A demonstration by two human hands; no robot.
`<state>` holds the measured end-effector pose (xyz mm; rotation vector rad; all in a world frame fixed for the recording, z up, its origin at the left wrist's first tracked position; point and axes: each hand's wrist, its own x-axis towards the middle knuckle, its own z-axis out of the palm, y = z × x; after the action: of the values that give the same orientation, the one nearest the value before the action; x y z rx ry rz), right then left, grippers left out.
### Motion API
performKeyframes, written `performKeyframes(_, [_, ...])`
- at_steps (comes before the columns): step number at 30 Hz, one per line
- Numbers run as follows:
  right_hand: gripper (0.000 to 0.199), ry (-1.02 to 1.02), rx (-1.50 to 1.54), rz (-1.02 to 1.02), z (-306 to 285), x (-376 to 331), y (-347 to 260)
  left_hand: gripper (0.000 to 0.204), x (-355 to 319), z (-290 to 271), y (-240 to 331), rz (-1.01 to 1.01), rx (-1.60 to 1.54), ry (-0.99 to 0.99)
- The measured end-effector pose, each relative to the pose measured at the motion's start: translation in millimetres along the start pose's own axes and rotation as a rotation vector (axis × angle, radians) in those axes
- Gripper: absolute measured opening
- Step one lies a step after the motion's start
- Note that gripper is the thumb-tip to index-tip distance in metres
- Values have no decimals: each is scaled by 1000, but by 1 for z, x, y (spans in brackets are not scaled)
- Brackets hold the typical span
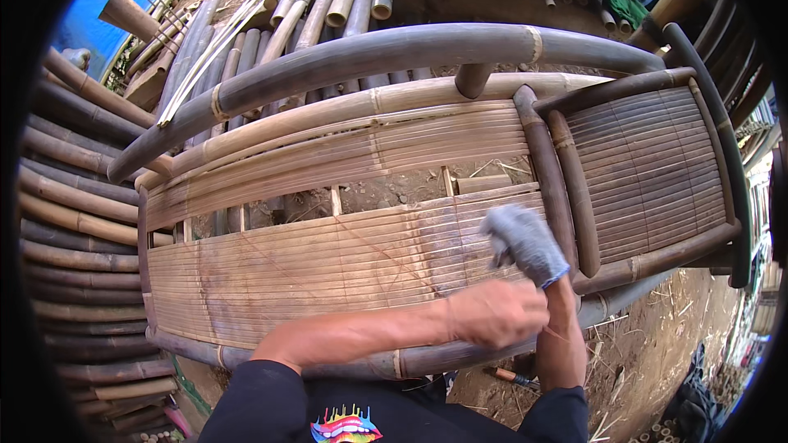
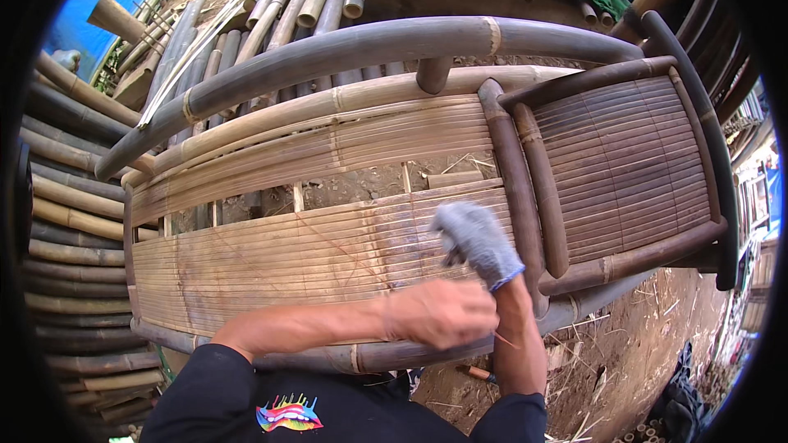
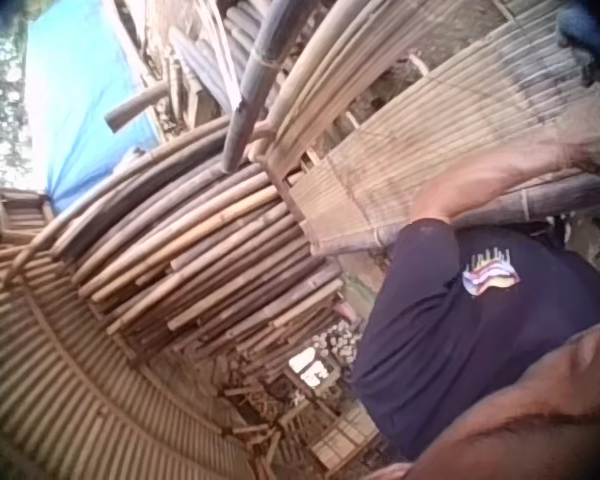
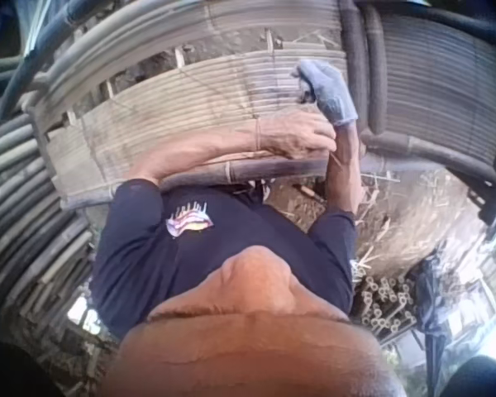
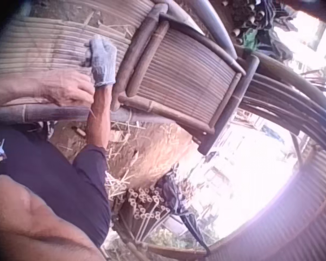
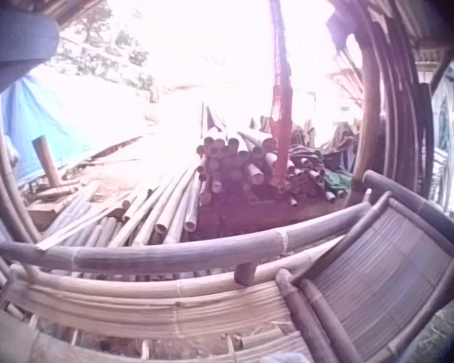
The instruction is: The person weaves thin bamboo strips into the seat and back of a bamboo chair, threading a strand through pre-cut slots and around the frame by hand.
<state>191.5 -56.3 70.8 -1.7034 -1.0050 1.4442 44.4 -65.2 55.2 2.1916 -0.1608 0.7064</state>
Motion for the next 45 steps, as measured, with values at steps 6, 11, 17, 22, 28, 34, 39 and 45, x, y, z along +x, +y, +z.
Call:
performKeyframes(6, [36, 405, 697, -607, -31, -7, -21, 51, -48, -94, -111, -1330, 341, 4])
performKeyframes(11, [34, 96, 833, -539, -41, -15, -35, 57, -52, -79, -117, -1369, 380, -253])
performKeyframes(17, [26, -289, -1324, -175, -7, 11, 18, 53, -74, -68, -114, -1147, 518, -77])
performKeyframes(22, [45, -141, -810, -504, 47, 2, 3, 51, -66, -68, -112, -1168, 495, -86])
performKeyframes(28, [13, -164, -1146, -693, -17, -20, 67, 24, -121, -72, -133, -729, 452, 421])
performKeyframes(34, [22, 574, -758, -445, -10, 12, 73, 16, -225, -191, -68, -886, 1054, 475])
performKeyframes(39, [25, 705, -995, -742, 31, 107, 59, 18, -328, -250, -54, -848, 1285, 352])
performKeyframes(45, [27, 888, -1168, -757, 33, 165, 76, 18, -324, -243, -29, -839, 1006, 138])
